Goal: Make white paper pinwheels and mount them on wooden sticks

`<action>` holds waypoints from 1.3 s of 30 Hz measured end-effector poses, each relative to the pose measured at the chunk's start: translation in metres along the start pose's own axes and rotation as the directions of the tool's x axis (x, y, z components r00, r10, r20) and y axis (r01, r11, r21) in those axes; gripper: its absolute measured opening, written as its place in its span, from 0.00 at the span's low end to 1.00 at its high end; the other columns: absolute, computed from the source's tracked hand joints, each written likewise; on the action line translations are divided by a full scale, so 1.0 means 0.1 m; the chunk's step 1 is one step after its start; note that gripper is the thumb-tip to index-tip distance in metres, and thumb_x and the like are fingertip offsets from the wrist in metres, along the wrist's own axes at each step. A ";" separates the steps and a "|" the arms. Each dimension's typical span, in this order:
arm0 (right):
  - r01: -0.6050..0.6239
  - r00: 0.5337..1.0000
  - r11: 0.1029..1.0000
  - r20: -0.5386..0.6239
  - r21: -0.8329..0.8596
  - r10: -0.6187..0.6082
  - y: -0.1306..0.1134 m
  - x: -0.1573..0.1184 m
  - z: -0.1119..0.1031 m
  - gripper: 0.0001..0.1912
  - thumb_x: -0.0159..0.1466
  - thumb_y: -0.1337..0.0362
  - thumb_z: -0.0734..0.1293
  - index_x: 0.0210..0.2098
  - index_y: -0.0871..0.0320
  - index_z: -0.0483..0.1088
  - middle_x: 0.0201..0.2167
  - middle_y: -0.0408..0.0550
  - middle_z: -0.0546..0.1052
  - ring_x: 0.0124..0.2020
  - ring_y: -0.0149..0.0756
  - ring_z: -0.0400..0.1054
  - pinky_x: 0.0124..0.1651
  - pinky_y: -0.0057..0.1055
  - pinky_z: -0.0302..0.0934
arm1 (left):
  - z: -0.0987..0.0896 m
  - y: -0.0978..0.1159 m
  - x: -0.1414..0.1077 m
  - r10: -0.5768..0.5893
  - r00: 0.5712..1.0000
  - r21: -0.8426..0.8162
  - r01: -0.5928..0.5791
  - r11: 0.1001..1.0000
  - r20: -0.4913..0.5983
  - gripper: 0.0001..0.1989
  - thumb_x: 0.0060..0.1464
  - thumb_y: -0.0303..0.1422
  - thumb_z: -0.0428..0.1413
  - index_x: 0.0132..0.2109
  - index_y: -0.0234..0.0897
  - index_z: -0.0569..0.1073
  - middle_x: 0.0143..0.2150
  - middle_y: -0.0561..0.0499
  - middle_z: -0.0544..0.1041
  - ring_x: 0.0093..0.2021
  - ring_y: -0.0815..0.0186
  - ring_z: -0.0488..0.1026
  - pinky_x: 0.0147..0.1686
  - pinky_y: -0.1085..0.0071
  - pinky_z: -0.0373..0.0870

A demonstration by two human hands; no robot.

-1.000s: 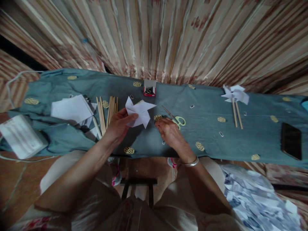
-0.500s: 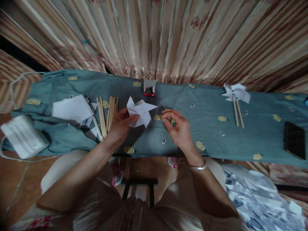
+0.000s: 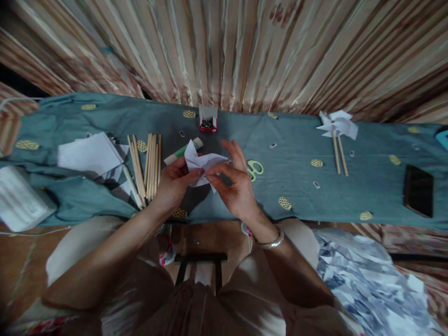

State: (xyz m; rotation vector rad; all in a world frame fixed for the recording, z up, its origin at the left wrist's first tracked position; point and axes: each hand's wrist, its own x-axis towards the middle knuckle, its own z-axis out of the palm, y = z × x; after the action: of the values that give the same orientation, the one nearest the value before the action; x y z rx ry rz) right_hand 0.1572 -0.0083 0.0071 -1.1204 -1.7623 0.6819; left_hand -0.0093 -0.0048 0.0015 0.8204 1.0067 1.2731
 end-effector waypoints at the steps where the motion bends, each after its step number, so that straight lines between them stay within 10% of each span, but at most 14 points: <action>1: -0.010 1.000 1.000 -0.001 0.008 0.010 0.01 0.00 0.00 0.04 0.63 0.65 0.70 0.35 0.49 0.77 0.67 0.39 0.65 0.74 0.47 0.46 0.74 0.53 0.44 | 0.00 0.00 0.00 0.000 1.000 -0.001 0.000 1.000 0.003 0.16 0.42 0.31 0.67 0.41 0.36 0.79 0.36 0.53 0.82 0.33 0.67 0.76 0.37 0.71 0.74; 39: -0.088 0.996 0.996 0.030 0.032 0.087 0.01 0.00 0.03 0.03 0.62 0.65 0.70 0.34 0.50 0.77 0.65 0.41 0.68 0.72 0.45 0.52 0.72 0.53 0.45 | -0.02 -0.01 -0.03 -0.015 1.000 -0.009 0.015 1.000 0.020 0.15 0.42 0.32 0.68 0.39 0.36 0.79 0.36 0.52 0.82 0.35 0.65 0.77 0.40 0.68 0.74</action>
State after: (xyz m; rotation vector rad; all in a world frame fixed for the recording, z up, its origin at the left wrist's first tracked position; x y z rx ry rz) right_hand 0.1549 -0.0075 0.0048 -1.1762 -1.7275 0.7811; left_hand -0.0108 -0.0081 0.0001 0.8157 0.9887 1.2539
